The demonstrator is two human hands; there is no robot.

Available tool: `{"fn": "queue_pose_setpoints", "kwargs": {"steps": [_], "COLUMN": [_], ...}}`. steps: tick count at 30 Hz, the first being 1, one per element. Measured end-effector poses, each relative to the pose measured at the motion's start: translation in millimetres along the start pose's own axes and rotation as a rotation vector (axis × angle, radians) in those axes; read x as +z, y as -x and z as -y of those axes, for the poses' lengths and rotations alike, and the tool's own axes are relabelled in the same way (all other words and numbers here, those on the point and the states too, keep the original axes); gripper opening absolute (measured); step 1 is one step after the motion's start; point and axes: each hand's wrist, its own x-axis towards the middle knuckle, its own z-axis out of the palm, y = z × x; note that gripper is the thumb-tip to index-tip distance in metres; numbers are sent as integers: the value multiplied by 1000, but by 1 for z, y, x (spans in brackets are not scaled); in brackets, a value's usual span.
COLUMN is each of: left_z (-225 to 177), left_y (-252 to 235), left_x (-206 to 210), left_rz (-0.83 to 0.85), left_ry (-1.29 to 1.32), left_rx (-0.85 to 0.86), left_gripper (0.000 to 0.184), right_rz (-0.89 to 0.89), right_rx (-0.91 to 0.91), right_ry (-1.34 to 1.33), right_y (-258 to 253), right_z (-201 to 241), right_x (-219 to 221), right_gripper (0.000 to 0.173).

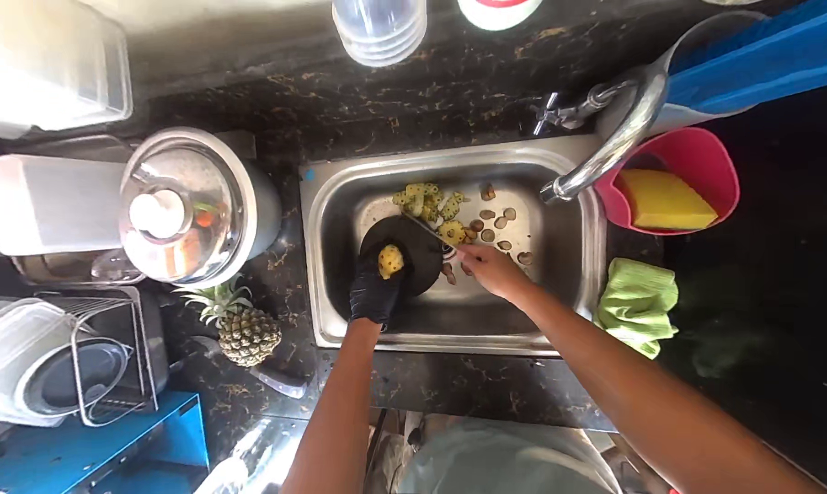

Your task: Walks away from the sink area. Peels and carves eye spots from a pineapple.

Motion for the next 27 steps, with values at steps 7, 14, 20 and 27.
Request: {"fn": "queue_pose_setpoints", "kwargs": {"steps": [7,14,20,27], "left_z": [-4,-22,-21,-4], "left_y": [-4,-5,-8,-15], "left_x": [-3,-19,-18,-5], "left_rz": [-48,31,26,10], "left_ry": [-91,-149,-144,-172], "left_rx": [-91,-211,-190,-161], "left_gripper": [105,65,73,75], "right_rz": [-35,69,104,115], "right_rx": [-125,-100,-116,-81], "right_ry": [64,128,10,-57], "right_y": [20,16,-9,-3], "right_z": [20,33,38,30], "right_x": [32,42,47,42], "right_gripper": [47,48,48,46]}}
